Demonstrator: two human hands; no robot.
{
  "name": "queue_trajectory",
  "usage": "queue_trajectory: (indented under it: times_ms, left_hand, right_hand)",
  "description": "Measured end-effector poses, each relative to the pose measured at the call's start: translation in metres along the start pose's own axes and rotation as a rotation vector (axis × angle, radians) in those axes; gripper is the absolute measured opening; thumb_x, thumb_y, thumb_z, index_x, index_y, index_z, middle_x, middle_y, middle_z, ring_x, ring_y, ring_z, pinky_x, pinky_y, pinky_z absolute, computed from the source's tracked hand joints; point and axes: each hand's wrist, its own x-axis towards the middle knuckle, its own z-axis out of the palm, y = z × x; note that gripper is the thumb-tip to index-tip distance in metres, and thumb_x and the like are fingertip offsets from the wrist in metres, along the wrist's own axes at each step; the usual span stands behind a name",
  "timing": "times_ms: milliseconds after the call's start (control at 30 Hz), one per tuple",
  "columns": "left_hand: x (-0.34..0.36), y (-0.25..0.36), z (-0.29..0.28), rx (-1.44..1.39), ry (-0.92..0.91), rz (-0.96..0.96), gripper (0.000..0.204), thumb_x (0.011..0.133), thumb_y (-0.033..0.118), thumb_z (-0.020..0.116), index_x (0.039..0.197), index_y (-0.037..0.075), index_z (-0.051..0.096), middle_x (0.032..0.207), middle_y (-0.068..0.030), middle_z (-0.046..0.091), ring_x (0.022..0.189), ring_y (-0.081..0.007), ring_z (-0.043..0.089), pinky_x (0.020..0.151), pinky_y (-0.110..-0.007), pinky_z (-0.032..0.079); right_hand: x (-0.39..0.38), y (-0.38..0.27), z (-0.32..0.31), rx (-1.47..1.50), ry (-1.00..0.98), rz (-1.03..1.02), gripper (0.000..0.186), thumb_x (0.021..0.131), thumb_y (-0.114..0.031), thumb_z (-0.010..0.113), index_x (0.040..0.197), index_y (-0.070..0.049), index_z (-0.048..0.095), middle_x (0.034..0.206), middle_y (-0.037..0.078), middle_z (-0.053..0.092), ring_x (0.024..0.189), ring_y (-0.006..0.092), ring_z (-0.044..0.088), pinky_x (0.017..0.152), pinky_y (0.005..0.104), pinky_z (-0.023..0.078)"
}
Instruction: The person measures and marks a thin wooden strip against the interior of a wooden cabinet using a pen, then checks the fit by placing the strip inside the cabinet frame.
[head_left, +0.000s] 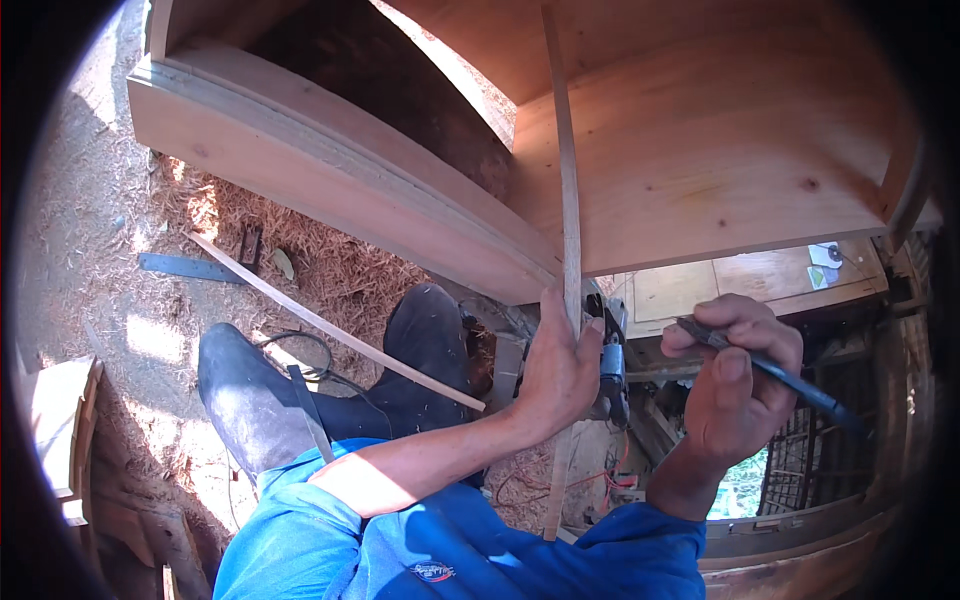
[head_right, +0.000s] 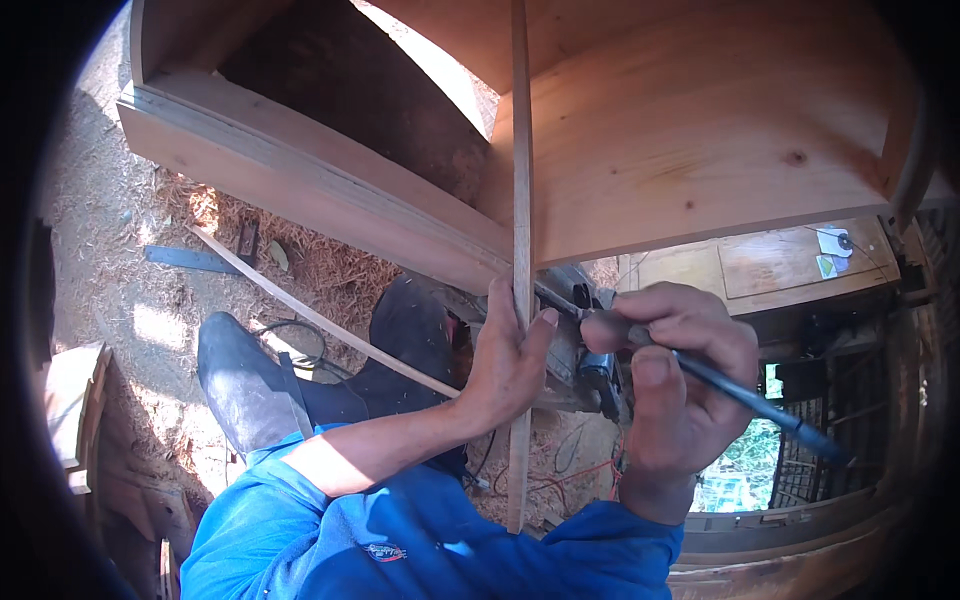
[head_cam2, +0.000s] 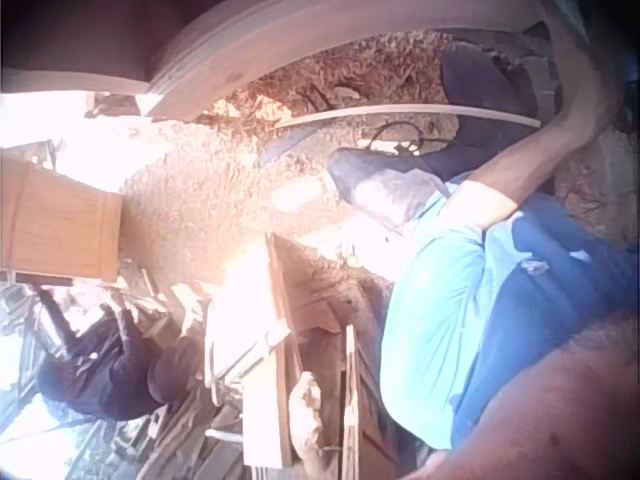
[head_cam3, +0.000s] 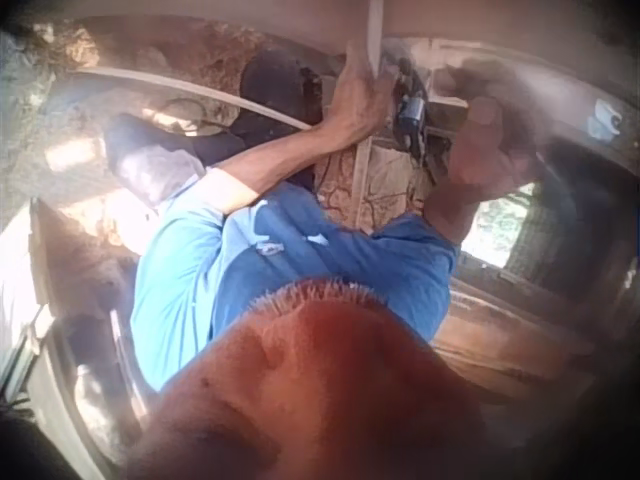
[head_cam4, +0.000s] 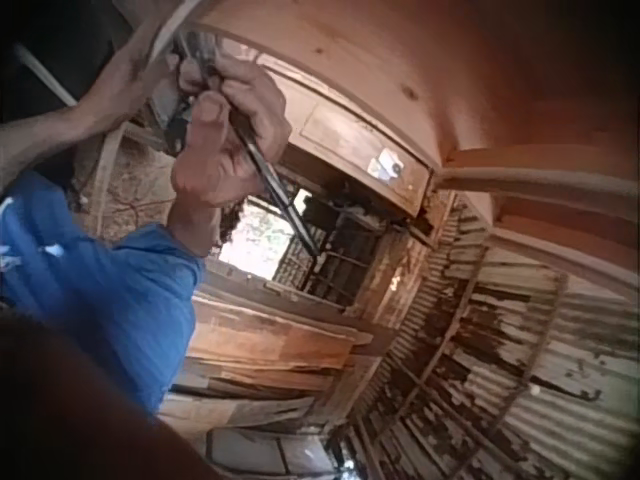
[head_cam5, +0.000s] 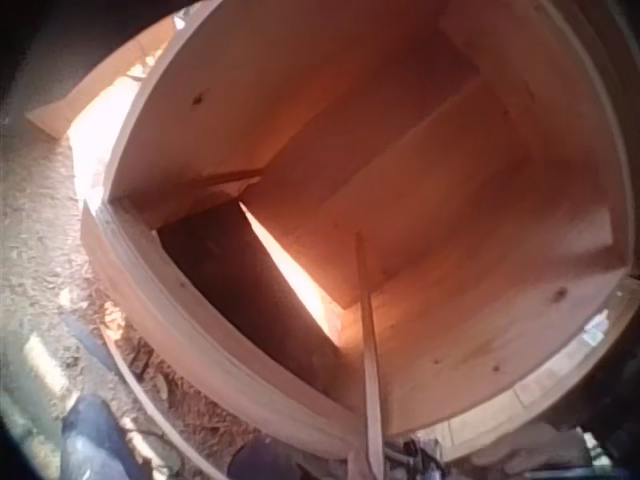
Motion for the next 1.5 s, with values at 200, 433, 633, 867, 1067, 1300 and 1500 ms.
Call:
queue_trajectory:
  times_ms: [200,433,633,867,1067,1300,1500]
  left_hand:
    - [-0.003,-0.011,0.003,0.135,0.032,0.147,0.05,0.101,0.011,0.048,0.142,-0.006,0.025,0.116,-0.0269,0.053,0.107,-0.0377,0.058,0.093,-0.045,0.046]
    - [-0.017,-0.025,0.009,0.266,-0.068,0.322,0.041,0.099,0.012,0.057,0.128,-0.005,0.033,0.103,-0.024,0.053,0.094,-0.0314,0.061,0.079,-0.041,0.05]
    - [-0.031,0.011,-0.029,0.644,-0.444,0.306,0.021,0.091,0.013,0.071,0.104,0.002,0.058,0.081,-0.0136,0.064,0.071,-0.0312,0.065,0.063,-0.038,0.052]
    - [-0.053,0.145,-0.039,1.492,-0.601,1.229,0.042,0.083,0.031,0.077,0.117,0.008,0.067,0.091,-0.0031,0.063,0.083,-0.0186,0.062,0.072,-0.036,0.052]
    - [-0.05,0.131,-0.038,1.793,-0.852,0.619,0.043,0.088,0.025,0.068,0.126,0.006,0.059,0.085,-0.0061,0.059,0.078,-0.0223,0.064,0.068,-0.041,0.051]
    - [-0.044,0.06,-0.059,1.391,-0.657,0.319,0.024,0.095,0.014,0.061,0.116,0.003,0.055,0.089,-0.0166,0.061,0.077,-0.0389,0.065,0.065,-0.047,0.052]
    - [-0.032,0.031,-0.049,1.348,-0.478,0.236,0.016,0.095,0.012,0.062,0.105,0.002,0.054,0.086,-0.0172,0.06,0.076,-0.0399,0.064,0.064,-0.049,0.05]
  right_hand:
    - [-0.051,0.059,-0.028,-0.246,-0.004,-0.054,0.027,0.097,-0.014,0.062,0.117,0.004,0.057,0.105,0.021,0.068,0.086,0.0261,0.068,0.081,0.0369,0.056]
    - [-0.102,0.08,-0.01,-0.023,-0.025,0.435,0.038,0.102,-0.026,0.056,0.122,0.005,0.057,0.113,0.023,0.065,0.095,0.0316,0.067,0.085,0.0394,0.052]
    - [-0.135,0.086,-0.029,-0.165,0.081,0.233,0.042,0.094,-0.031,0.069,0.116,0.004,0.062,0.099,0.018,0.06,0.085,0.0325,0.064,0.075,0.0416,0.052]
    - [-0.133,0.07,-0.085,-0.08,-0.435,0.145,0.04,0.073,-0.017,0.085,0.105,-0.002,0.066,0.088,0.009,0.055,0.072,0.0279,0.063,0.06,0.0403,0.051]
    - [-0.121,0.075,-0.115,-0.19,-0.307,-0.006,0.038,0.073,-0.012,0.084,0.105,-0.003,0.066,0.099,0.012,0.062,0.083,0.0272,0.068,0.067,0.036,0.056]
    - [-0.137,0.049,-0.168,-0.293,0.404,-0.209,0.035,0.098,-0.036,0.058,0.106,-0.003,0.061,0.069,0.007,0.064,0.063,0.0238,0.068,0.058,0.0376,0.056]
    - [-0.144,0.035,-0.202,-0.418,0.2,-0.412,0.027,0.1,-0.032,0.054,0.105,-0.005,0.054,0.076,0.003,0.059,0.06,0.0161,0.065,0.049,0.0308,0.054]
